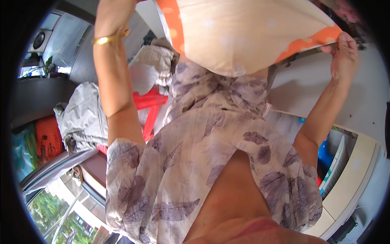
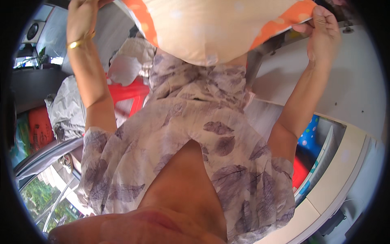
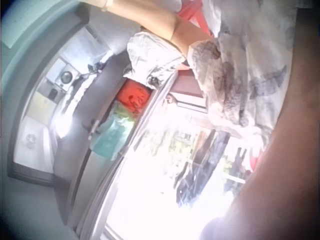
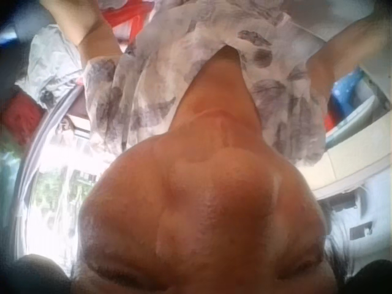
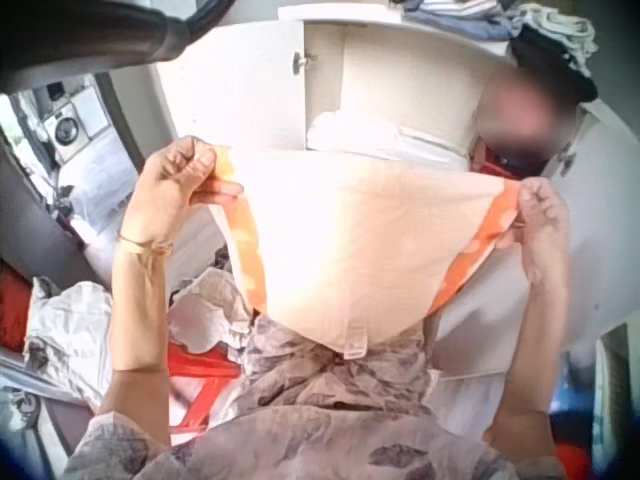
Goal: The person folds a pair of blue shorts, a white towel, and several items of clothing by hand, then stacks them onto a shelf inside a closet.
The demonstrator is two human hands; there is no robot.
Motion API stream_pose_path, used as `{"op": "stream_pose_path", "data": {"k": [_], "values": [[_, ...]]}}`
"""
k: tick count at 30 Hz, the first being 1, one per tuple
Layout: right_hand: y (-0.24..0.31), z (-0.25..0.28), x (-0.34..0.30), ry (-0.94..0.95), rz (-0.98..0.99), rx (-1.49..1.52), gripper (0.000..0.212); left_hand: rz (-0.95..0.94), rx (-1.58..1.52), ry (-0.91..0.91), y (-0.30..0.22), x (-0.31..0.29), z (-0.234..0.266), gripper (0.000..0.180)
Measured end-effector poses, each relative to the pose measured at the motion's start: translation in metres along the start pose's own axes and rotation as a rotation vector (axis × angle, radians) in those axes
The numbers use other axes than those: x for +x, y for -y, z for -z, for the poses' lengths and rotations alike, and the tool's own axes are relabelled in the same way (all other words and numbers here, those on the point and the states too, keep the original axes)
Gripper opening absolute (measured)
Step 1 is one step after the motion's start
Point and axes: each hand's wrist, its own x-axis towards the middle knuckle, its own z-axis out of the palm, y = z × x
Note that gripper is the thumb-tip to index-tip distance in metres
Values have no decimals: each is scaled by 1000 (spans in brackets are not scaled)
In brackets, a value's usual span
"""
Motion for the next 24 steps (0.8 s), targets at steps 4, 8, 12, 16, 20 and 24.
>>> {"op": "stream_pose_path", "data": {"k": [4, 8, 12, 16, 20, 24], "values": [[37, 30, -6, 23, 224, 74, 25, -179, 44, -161, -26, -28, 17, 20], [26, 49, -65, 200, 177, 157, 22, -100, 97, -128, -20, -92, 22, 23], [4, 96, -146, 320, -72, -55, 16, 171, 70, 143, -10, -158, 39, 12], [1, 84, -194, 469, -346, -115, 14, 229, 229, 611, 15, -187, 46, 9], [-22, 75, -196, 494, -562, -87, 14, 589, 54, 480, 38, -188, 41, 9], [-44, 53, -165, 356, -518, -267, 15, 595, 100, 425, 61, -150, 35, 11]]}}
